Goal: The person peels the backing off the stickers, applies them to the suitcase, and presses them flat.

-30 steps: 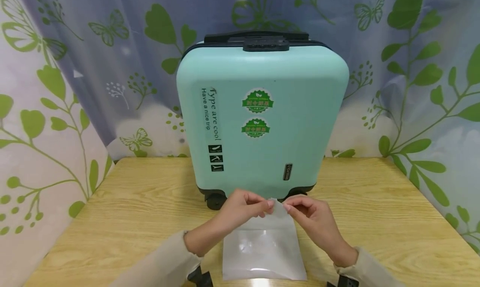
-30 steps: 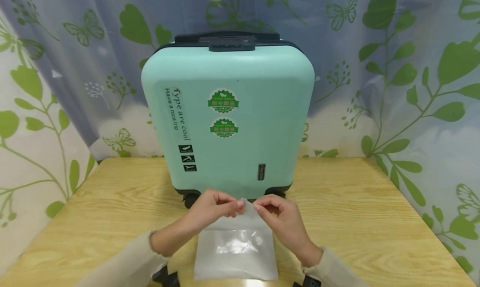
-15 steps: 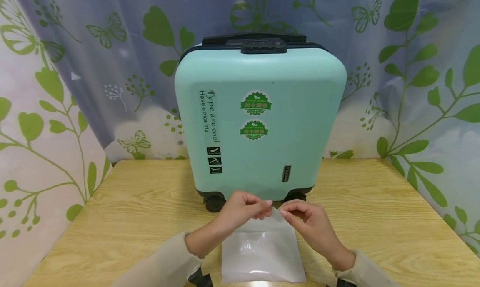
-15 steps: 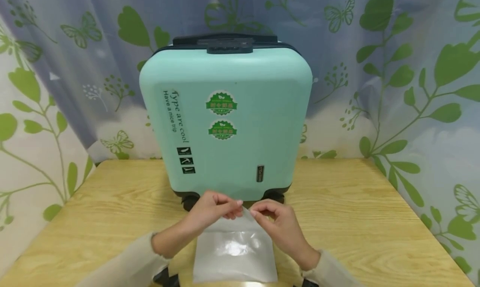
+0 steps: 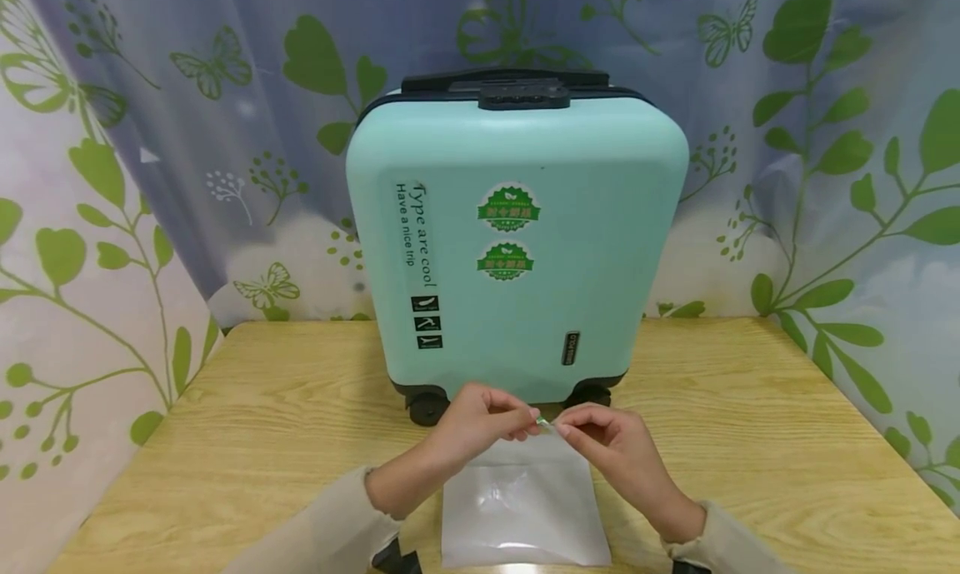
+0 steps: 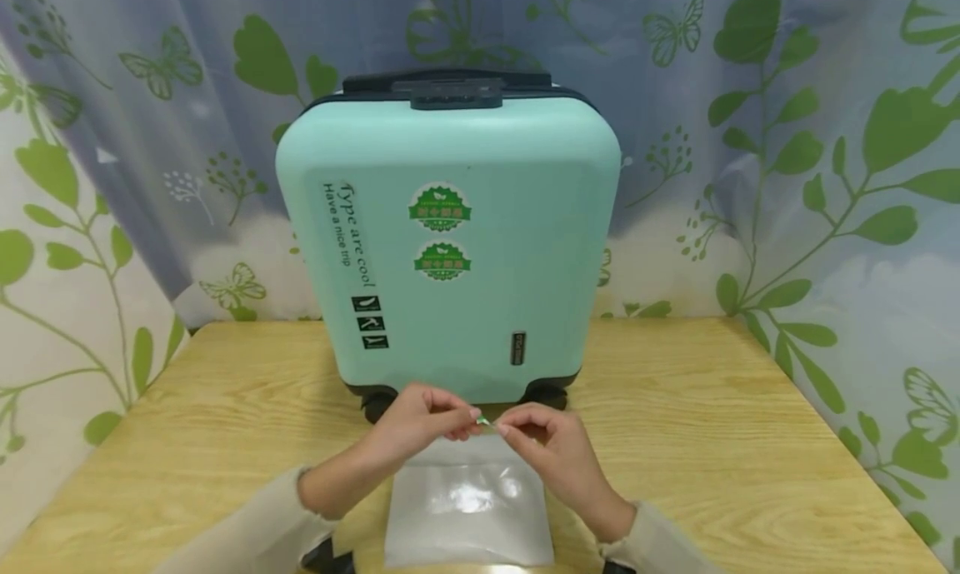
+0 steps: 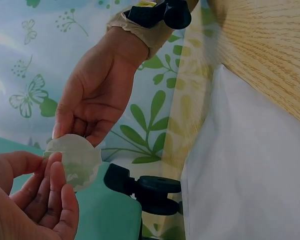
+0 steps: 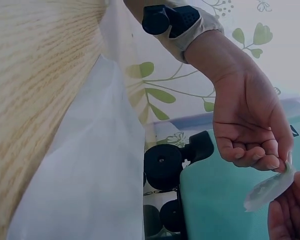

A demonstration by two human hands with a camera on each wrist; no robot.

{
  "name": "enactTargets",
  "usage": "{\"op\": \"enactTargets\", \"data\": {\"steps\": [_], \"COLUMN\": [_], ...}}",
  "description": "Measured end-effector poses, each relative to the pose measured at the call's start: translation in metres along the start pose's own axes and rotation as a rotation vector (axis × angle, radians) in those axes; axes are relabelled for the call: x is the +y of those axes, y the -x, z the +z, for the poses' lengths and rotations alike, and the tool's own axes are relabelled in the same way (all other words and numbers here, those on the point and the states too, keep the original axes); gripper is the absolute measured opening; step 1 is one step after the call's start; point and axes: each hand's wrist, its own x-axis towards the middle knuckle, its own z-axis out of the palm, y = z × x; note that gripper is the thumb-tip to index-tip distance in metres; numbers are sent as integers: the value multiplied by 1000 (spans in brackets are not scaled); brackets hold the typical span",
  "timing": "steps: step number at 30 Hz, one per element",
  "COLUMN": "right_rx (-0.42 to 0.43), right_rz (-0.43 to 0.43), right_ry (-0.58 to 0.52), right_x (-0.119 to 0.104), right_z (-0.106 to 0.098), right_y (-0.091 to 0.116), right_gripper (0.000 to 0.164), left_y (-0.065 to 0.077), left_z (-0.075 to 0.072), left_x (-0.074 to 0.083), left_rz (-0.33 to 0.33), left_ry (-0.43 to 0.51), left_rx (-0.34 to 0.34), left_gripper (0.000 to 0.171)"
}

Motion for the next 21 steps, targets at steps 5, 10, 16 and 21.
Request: {"op": "enactTargets", "data": {"steps": [5, 10, 16, 21], "right_rx": [-1, 2, 14, 31], "right_rz": [41, 76, 85, 53], "right_ry": [-16, -27, -24, -10], "right_x": [-1, -2, -3, -1], "right_z": [1, 1, 0, -3], "right_y": [-1, -1, -2, -2], "right_gripper": [12, 15, 15, 12], "left_y": [2, 2, 3, 3], "left_z": [-2, -3, -6, -11], "left_x": [0, -2, -5, -5], "left_rz": [8, 4, 9, 18], "left_ry": [7, 23, 51, 65], "left_rx": [2, -5, -8, -5], "left_gripper": [21, 20, 20, 21]}}
